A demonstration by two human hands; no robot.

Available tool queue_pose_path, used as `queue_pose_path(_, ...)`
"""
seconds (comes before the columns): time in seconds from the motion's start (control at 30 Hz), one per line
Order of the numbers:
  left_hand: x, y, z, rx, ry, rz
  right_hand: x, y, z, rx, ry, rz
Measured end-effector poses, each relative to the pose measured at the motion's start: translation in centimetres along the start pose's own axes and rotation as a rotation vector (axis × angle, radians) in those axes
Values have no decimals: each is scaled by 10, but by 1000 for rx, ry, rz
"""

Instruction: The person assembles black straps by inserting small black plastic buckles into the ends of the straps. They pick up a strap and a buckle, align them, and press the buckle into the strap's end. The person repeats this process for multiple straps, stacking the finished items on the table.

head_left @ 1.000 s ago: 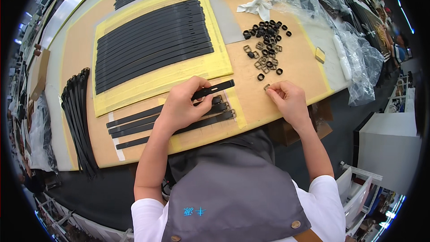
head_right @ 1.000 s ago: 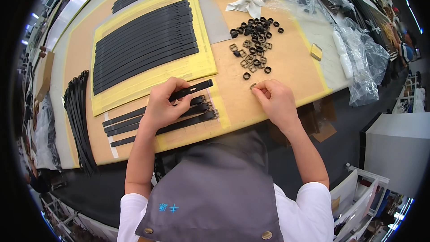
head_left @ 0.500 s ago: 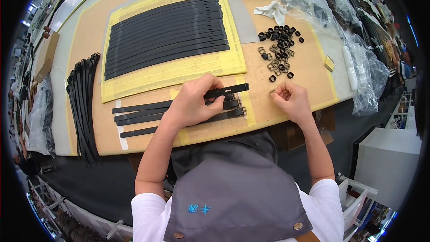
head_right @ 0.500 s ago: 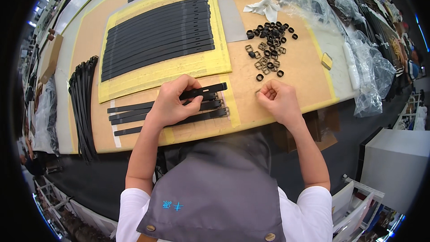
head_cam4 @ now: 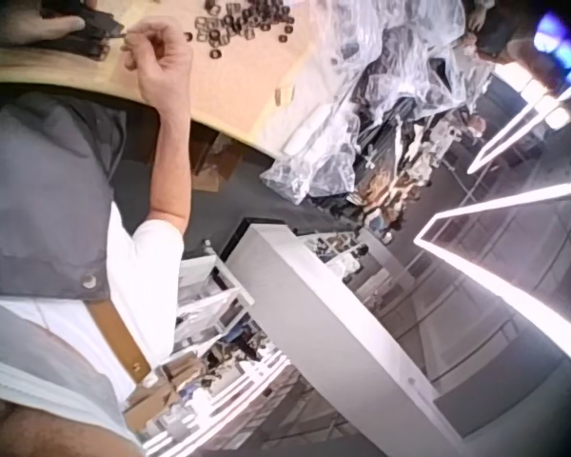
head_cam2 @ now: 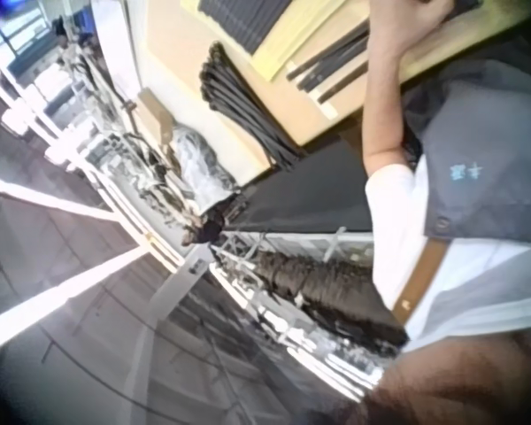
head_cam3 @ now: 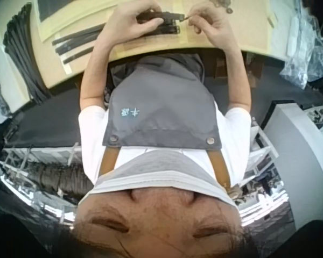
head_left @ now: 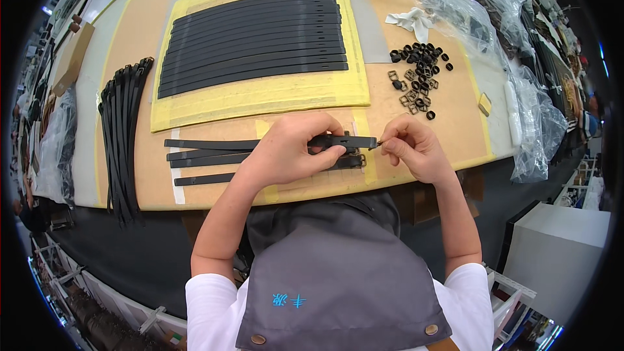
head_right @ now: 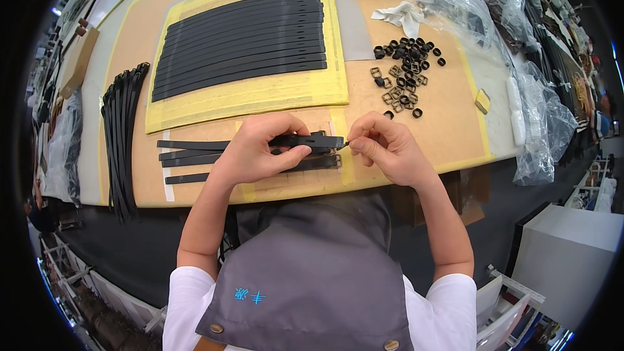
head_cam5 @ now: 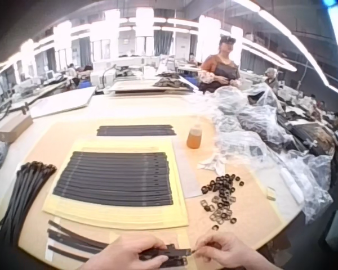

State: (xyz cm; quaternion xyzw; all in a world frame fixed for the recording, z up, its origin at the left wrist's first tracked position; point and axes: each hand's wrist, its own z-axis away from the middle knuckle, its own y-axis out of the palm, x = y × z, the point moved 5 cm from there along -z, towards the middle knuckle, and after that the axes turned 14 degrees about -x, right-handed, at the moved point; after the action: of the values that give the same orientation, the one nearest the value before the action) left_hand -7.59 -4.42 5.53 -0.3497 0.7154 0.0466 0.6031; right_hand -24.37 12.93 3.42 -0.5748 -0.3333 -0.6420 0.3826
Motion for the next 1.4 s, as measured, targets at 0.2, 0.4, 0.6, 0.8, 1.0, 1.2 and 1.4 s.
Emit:
queue_pose_path(0.2, -5, -5, 3, 61, -6, -80, 9, 10, -6, 147, -84, 103)
queue_pose_path(0.4, -5, -4, 5, 105, -28, -93, 14, 12, -9, 179, -122, 169)
queue_pose_path(0.6, -3, 12, 7, 160, -89, -83, 20, 38, -11, 124, -106, 229)
queue_pose_path(0.8, -1, 12, 9, 126, -80, -92, 4, 43, -11, 52, 137, 37)
queue_pose_path(1.0, 2, 15, 9, 114, -71, -58, 2, 44, -13, 18, 164, 39)
queue_pose_path(1.2, 6, 18, 13, 90, -60, -40, 18, 50, -14, -51, 120, 242)
queue_pose_path(1.4, -1, 12, 12, 87, -67, 24, 4, 53, -21, -19, 200, 6)
